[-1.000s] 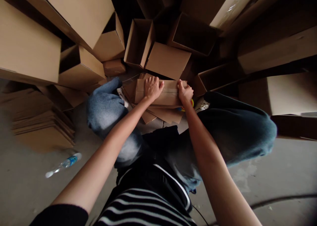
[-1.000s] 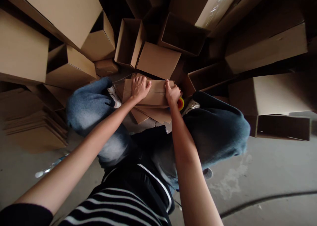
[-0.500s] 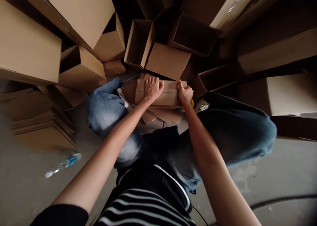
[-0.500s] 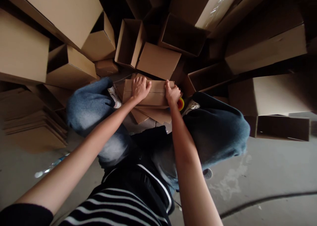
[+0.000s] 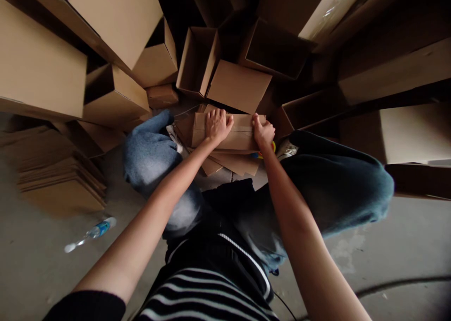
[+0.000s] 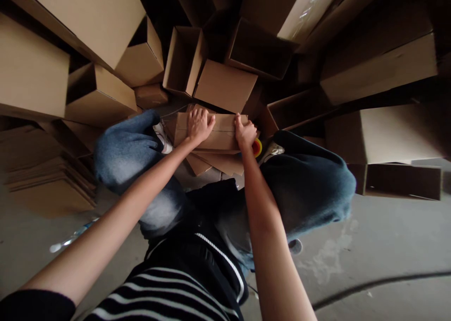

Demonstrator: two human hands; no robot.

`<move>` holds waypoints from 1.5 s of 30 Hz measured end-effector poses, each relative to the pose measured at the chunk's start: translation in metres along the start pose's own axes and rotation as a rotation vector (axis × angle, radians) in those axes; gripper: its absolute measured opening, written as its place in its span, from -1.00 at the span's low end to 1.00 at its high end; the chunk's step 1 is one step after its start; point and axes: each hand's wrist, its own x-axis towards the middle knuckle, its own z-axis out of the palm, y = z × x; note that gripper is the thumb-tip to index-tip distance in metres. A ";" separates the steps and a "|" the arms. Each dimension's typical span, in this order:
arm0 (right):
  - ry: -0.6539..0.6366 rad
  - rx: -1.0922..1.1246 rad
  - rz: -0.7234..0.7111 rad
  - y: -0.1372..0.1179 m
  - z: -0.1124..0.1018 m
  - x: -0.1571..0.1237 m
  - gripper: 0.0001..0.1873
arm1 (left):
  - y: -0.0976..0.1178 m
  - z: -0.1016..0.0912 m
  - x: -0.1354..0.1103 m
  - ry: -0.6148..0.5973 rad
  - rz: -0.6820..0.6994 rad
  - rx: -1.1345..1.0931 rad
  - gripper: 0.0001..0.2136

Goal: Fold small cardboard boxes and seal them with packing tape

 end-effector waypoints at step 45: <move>-0.013 -0.032 0.017 -0.002 -0.001 0.000 -0.23 | 0.009 0.005 -0.004 -0.018 0.086 -0.076 -0.48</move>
